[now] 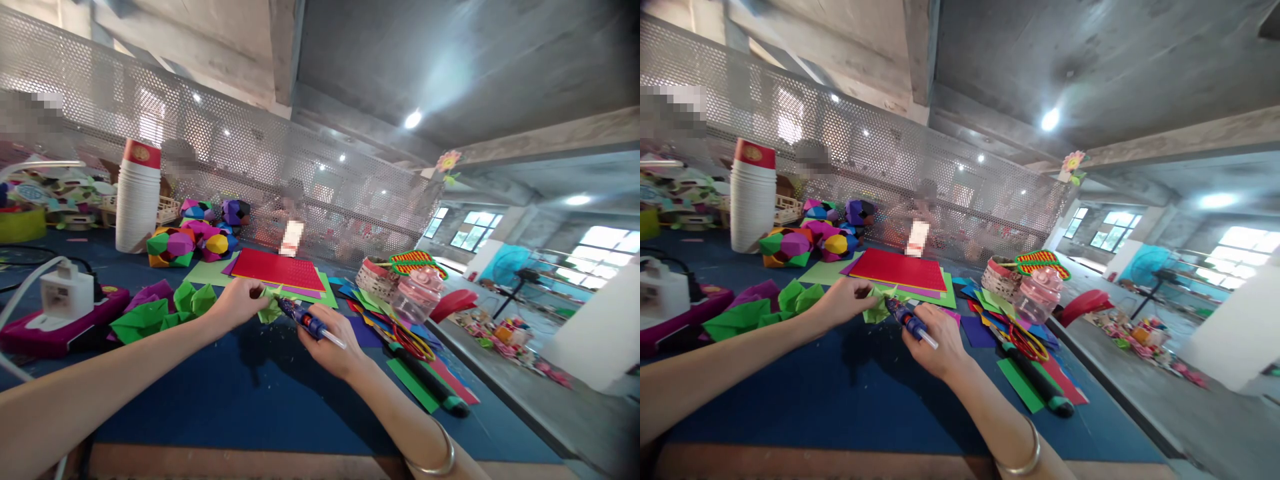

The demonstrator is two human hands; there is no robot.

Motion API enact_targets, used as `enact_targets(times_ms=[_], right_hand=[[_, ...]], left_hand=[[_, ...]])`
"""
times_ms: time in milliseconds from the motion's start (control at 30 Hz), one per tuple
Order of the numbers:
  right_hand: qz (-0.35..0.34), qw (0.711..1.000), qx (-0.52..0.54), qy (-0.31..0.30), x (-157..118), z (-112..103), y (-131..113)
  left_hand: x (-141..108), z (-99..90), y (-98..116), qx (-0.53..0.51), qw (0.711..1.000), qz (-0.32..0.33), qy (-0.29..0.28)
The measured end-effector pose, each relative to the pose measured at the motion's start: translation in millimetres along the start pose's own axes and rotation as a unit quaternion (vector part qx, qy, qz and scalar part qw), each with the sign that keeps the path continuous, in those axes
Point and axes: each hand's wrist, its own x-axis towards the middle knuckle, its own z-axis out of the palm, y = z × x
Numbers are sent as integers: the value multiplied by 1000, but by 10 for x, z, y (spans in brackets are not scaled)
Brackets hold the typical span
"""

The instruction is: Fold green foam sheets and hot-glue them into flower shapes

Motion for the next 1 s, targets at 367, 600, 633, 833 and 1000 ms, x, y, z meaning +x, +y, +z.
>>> enact_targets(times_ms=[367, 600, 633, 833, 1000], right_hand=[[12, 1000, 2, -6, -2, -6, 20], [23, 1000, 0, -9, 4, -17, 16], [26, 1000, 0, -10, 9, -28, 24], [125, 991, 14, 32, 7, -191, 305], [268, 961, 58, -34, -156, -240, 692]], left_hand=[[1, -22, 15, -3, 1000, -4, 18], [21, -45, 4, 7, 1000, -6, 25], [26, -52, 4, 8, 1000, -6, 29], [19, -72, 16, -37, 998, -52, 24], [-12, -43, 51, -114, 989, -95, -10]])
